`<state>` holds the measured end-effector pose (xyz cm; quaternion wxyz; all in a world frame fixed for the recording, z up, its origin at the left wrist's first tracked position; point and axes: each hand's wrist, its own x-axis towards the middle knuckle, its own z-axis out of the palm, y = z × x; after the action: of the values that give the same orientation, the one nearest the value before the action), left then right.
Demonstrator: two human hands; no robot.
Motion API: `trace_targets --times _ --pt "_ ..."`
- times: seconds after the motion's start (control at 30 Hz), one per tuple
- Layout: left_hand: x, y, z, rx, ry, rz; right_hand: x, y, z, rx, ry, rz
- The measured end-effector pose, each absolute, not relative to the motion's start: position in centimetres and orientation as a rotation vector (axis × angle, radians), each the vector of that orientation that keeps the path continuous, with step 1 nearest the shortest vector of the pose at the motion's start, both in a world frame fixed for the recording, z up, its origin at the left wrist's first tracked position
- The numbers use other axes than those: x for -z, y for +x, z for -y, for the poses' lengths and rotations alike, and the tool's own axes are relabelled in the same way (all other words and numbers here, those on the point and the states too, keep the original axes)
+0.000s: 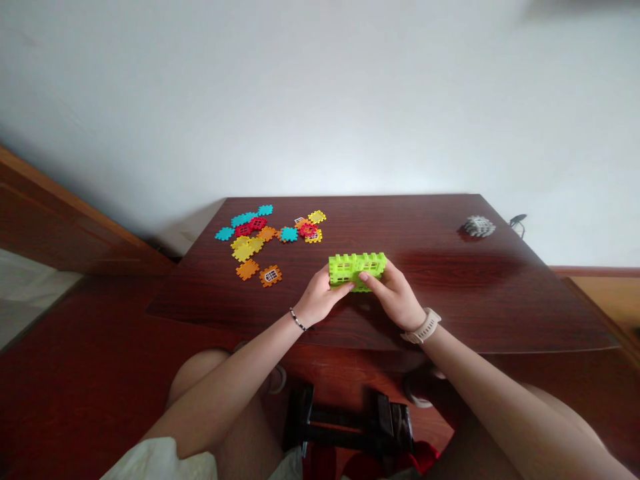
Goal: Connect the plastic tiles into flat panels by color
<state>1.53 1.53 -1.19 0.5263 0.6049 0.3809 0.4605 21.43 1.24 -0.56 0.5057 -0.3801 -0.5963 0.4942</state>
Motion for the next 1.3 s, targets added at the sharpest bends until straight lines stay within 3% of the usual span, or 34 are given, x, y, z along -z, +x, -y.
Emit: trace_targets --times 0.37,0.77,1.03,1.3 --pt "0.2 1.9 -1.3 -1.043 1.469 -0.857 1.0 20.9 -0.9 -1.271 -0.911 1.402" --pt "-0.4 0.5 -2.0 -1.139 0.939 -0.787 0.0 21.6 -1.2 -1.382 -0.973 1.527" --pt "0.7 0.8 -1.9 -1.135 0.901 -0.889 0.5 21.5 -1.4 -1.481 -0.983 1.271" --pt "0.7 1.2 -1.7 -1.146 0.971 -0.944 0.4 21.7 -1.6 -1.300 -1.073 1.329"
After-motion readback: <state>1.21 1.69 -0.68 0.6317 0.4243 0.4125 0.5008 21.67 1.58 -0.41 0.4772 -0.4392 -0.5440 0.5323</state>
